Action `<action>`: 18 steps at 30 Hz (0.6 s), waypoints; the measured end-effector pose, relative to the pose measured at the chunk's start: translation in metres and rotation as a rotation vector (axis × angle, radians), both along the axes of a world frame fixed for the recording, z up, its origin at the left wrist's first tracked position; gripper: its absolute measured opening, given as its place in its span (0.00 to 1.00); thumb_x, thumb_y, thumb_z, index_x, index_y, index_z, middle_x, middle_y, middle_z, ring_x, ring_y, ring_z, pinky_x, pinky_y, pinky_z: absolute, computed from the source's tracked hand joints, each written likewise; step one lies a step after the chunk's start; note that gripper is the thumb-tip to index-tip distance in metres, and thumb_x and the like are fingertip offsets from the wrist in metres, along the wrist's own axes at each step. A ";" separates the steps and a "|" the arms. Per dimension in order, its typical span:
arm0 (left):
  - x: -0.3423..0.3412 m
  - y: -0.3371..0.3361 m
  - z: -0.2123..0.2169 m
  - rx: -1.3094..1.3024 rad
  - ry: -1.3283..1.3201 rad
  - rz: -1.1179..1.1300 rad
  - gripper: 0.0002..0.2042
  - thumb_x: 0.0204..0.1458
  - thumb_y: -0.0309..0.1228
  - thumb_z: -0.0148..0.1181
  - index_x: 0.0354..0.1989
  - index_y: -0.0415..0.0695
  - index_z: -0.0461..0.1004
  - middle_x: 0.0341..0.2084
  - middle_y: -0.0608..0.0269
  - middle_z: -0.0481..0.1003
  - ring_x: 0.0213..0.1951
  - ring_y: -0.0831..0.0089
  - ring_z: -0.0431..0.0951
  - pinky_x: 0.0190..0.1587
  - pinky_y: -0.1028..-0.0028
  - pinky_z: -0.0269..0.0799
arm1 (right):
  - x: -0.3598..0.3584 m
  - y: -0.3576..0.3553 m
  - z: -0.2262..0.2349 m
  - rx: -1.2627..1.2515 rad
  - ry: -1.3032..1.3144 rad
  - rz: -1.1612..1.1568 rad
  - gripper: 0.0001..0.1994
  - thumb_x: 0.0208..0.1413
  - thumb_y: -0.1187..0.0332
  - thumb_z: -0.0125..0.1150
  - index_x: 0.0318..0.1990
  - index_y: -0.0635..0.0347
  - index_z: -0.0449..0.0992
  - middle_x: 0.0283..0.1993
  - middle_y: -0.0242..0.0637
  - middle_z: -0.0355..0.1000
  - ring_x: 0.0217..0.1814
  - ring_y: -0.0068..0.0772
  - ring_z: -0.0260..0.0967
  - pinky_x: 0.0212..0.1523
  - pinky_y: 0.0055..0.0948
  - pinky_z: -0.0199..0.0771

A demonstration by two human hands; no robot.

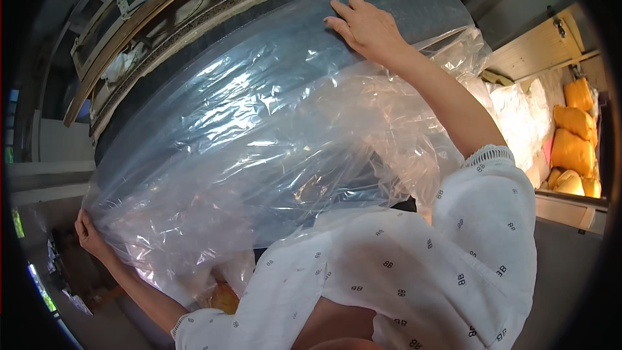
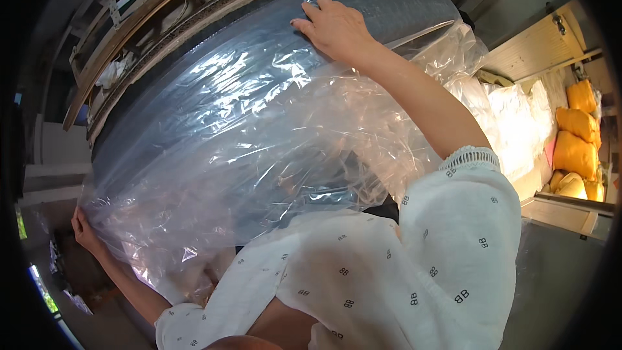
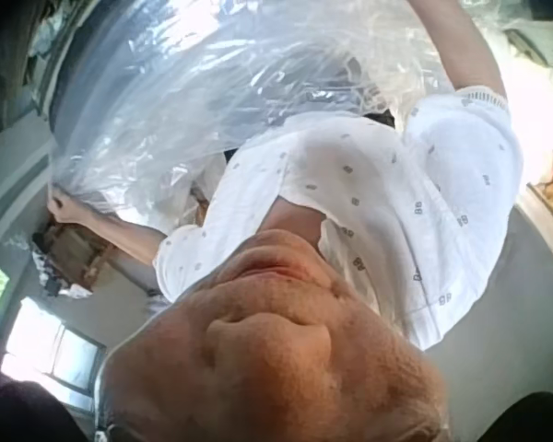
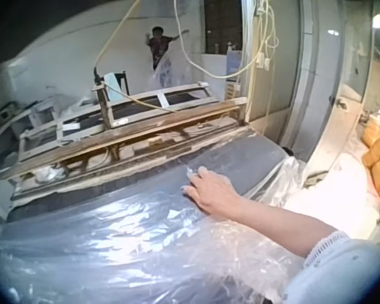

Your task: Wrapping a large grey rectangular object in a clear plastic protective sheet.

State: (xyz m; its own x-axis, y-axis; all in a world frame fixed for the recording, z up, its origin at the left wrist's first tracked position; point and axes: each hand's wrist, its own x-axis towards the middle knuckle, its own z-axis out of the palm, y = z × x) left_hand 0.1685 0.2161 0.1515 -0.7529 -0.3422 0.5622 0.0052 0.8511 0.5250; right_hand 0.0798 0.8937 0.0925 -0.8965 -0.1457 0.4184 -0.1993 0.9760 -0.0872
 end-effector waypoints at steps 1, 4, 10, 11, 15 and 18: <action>0.007 0.009 0.005 0.005 -0.002 0.011 0.11 0.54 0.32 0.53 0.38 0.37 0.74 0.32 0.69 0.73 0.36 0.80 0.68 0.44 0.81 0.62 | 0.003 0.002 0.000 0.033 0.031 -0.007 0.18 0.55 0.55 0.47 0.47 0.57 0.69 0.34 0.41 0.62 0.39 0.41 0.65 0.35 0.36 0.67; 0.028 0.019 0.020 0.085 -0.018 -0.035 0.10 0.55 0.30 0.51 0.38 0.36 0.74 0.32 0.69 0.72 0.36 0.81 0.68 0.44 0.82 0.62 | 0.000 0.003 0.002 0.042 0.098 0.009 0.15 0.53 0.56 0.50 0.40 0.56 0.72 0.31 0.39 0.63 0.36 0.41 0.65 0.34 0.37 0.67; 0.072 0.036 0.033 0.047 -0.086 0.040 0.08 0.54 0.28 0.51 0.36 0.37 0.73 0.30 0.70 0.70 0.35 0.81 0.67 0.42 0.82 0.61 | -0.051 0.029 -0.014 -0.239 0.092 -0.038 0.11 0.47 0.58 0.58 0.32 0.55 0.73 0.31 0.35 0.66 0.34 0.40 0.67 0.35 0.38 0.67; 0.078 0.032 0.027 0.051 -0.083 0.037 0.08 0.54 0.28 0.51 0.36 0.37 0.73 0.30 0.70 0.70 0.35 0.81 0.67 0.42 0.82 0.61 | -0.055 0.032 -0.016 -0.366 -0.019 -0.111 0.12 0.46 0.58 0.59 0.34 0.55 0.73 0.32 0.35 0.68 0.37 0.40 0.67 0.37 0.39 0.67; 0.117 0.015 -0.007 0.274 -0.031 -0.089 0.08 0.53 0.31 0.54 0.37 0.41 0.73 0.34 0.70 0.70 0.36 0.79 0.67 0.37 0.80 0.62 | -0.073 0.049 -0.019 -0.359 -0.013 -0.054 0.14 0.43 0.57 0.61 0.36 0.51 0.73 0.36 0.37 0.71 0.41 0.39 0.69 0.39 0.36 0.67; 0.114 0.024 -0.034 0.458 0.029 0.263 0.14 0.53 0.36 0.54 0.44 0.42 0.70 0.41 0.70 0.71 0.42 0.77 0.68 0.39 0.79 0.63 | -0.078 0.054 -0.002 -0.328 -0.144 0.260 0.11 0.48 0.62 0.55 0.33 0.60 0.73 0.31 0.42 0.72 0.37 0.38 0.69 0.40 0.32 0.66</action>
